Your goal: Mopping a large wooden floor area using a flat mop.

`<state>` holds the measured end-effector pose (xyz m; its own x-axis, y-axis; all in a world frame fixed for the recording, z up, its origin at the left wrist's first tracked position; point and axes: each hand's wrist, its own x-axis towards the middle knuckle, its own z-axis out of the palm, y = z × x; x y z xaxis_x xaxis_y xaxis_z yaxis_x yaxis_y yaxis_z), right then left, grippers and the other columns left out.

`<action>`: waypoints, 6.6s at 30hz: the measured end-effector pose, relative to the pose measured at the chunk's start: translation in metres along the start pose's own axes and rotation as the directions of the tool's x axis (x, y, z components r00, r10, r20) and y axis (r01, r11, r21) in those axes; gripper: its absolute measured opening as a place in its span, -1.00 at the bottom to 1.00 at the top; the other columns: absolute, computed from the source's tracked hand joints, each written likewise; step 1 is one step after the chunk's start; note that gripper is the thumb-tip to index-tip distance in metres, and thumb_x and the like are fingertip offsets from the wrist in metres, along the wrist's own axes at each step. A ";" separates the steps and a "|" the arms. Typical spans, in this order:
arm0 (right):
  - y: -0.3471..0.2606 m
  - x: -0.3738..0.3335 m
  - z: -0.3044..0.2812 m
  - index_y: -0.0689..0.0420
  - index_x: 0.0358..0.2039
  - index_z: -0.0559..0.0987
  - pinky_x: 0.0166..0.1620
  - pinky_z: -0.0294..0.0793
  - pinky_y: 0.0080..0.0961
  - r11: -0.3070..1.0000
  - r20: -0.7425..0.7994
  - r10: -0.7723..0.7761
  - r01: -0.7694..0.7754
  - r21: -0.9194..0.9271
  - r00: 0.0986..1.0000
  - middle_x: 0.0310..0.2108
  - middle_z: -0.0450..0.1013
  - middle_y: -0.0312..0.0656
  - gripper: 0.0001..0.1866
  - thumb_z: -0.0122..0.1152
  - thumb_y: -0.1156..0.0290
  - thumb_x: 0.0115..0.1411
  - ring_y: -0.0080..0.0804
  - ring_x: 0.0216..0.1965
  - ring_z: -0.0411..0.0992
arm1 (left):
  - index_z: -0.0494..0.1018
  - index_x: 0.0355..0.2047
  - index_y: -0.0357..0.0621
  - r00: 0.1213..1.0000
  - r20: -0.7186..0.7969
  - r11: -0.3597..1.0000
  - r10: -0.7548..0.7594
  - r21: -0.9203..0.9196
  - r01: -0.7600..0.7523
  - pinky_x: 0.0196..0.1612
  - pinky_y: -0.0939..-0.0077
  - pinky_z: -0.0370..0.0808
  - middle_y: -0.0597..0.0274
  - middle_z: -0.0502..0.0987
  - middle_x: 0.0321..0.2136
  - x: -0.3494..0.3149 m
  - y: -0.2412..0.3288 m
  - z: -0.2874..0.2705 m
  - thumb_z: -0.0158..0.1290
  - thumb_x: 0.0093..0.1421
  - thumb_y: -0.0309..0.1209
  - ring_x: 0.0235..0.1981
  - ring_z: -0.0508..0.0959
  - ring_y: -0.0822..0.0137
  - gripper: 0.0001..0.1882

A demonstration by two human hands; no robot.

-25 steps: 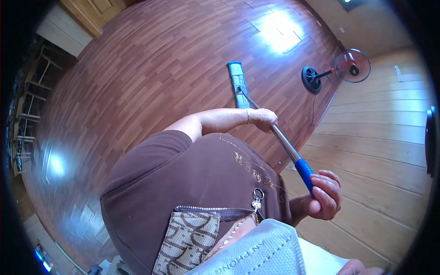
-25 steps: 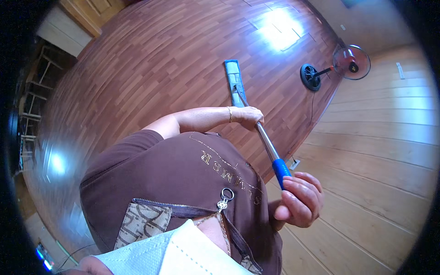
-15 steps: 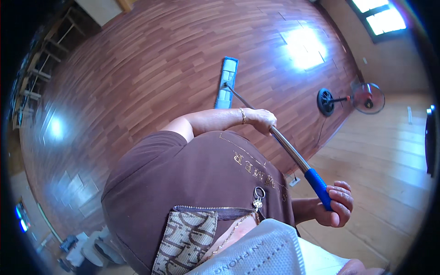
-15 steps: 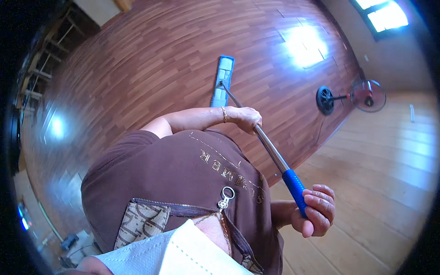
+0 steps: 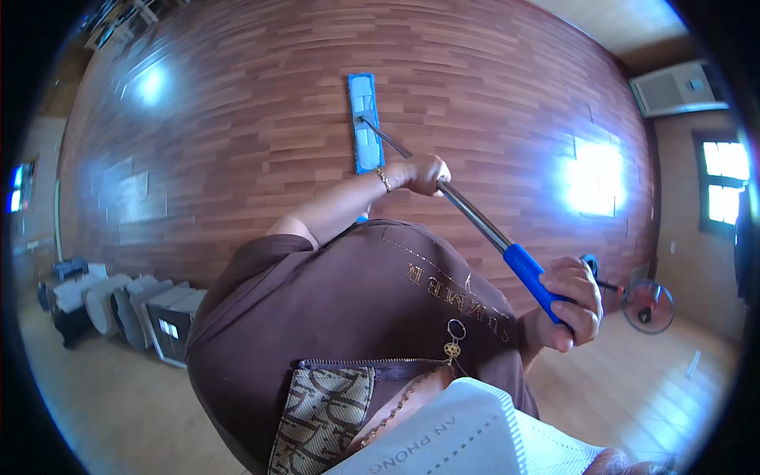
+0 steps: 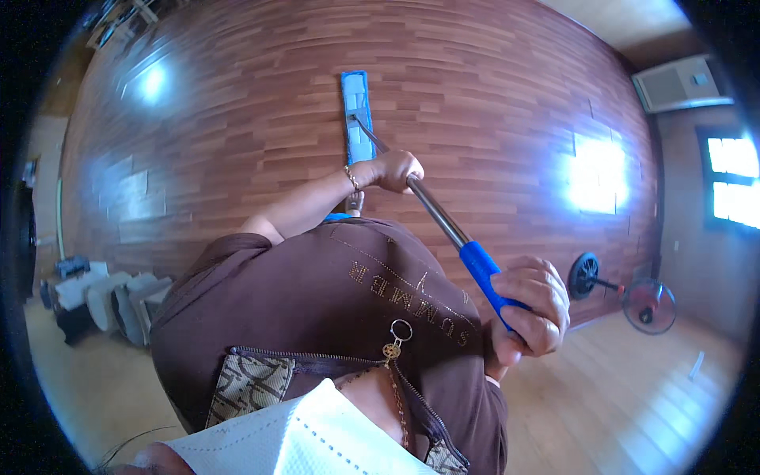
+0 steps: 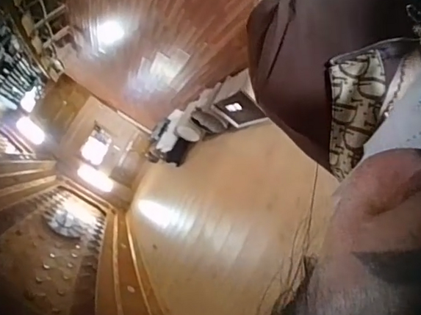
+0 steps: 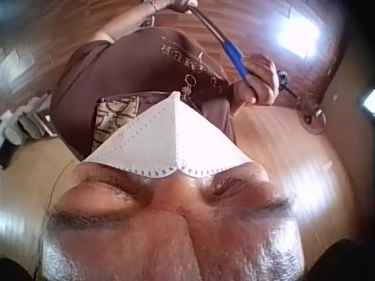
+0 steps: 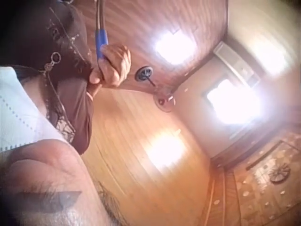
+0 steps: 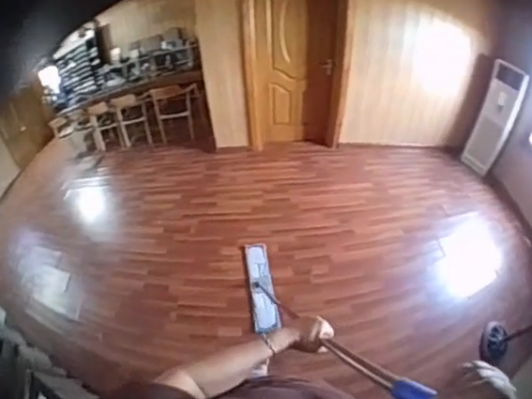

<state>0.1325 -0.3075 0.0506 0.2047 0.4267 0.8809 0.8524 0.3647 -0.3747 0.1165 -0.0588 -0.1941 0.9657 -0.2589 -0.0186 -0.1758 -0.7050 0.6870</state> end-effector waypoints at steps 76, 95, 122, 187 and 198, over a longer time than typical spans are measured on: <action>-0.111 -0.053 0.005 0.24 -0.47 0.53 -0.38 0.52 -0.29 0.588 -0.714 0.196 -0.663 -0.462 0.672 -0.75 0.33 -0.27 -0.49 0.23 -0.05 0.15 -0.39 -0.65 0.41 | 0.50 -0.54 -0.08 0.385 0.440 0.569 0.811 -0.439 -0.695 -0.30 0.05 0.45 0.03 0.54 -0.50 0.189 0.175 0.209 0.16 -0.10 -0.33 -0.36 0.56 -0.05 -0.87; -0.028 -0.069 -0.054 0.20 -0.51 0.49 -0.26 0.47 -0.23 0.345 -0.530 0.387 -0.652 -0.675 0.754 -0.50 0.44 -0.10 -0.73 0.28 0.24 0.03 -0.15 -0.45 0.44 | 0.44 -0.49 0.13 0.608 0.547 0.792 0.576 -0.188 -0.581 -0.14 0.03 0.21 0.36 0.48 -0.44 0.295 0.147 0.196 0.12 -0.05 -0.34 -0.16 0.49 0.28 -0.91; 0.215 -0.008 -0.121 0.20 -0.34 0.53 -0.14 0.48 -0.20 0.968 0.351 0.180 -0.229 0.101 0.919 -0.41 0.56 -0.10 -0.66 0.37 0.22 -0.01 -0.10 -0.29 0.56 | 0.36 -0.60 -0.05 0.760 -0.582 0.928 -0.288 0.026 0.371 -0.36 0.17 0.35 0.19 0.45 -0.58 0.225 -0.055 0.015 0.20 0.02 -0.07 -0.42 0.52 0.11 -0.63; 0.008 0.035 -0.242 0.03 -0.51 0.59 -0.20 0.54 -0.49 0.980 0.586 0.189 -0.115 -0.161 0.788 -0.55 0.44 -0.36 -0.73 0.33 0.10 0.08 -0.47 -0.41 0.52 | 0.51 -0.52 -0.01 0.288 0.834 0.730 0.471 -0.184 -0.659 0.04 -0.04 0.23 0.26 0.53 -0.57 0.350 0.201 0.120 0.16 -0.04 -0.15 -0.38 0.54 0.19 -0.78; 0.012 -0.028 -0.243 0.07 -0.72 0.40 -0.35 0.54 -0.31 0.892 0.160 0.289 -0.204 -0.404 0.944 -0.65 0.43 -0.31 -0.45 0.19 -0.13 0.13 -0.32 -0.47 0.53 | 0.54 -0.42 0.06 0.472 0.695 0.748 0.543 -0.143 -0.648 -0.09 0.15 0.25 0.30 0.56 -0.52 0.391 0.183 0.149 0.16 -0.01 -0.11 -0.32 0.55 0.22 -0.76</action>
<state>0.2541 -0.5162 0.0912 0.3624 0.6408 0.6768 0.9126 -0.0965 -0.3973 0.4331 -0.3872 -0.1842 0.2277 -0.9635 -0.1407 -0.7302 -0.2645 0.6299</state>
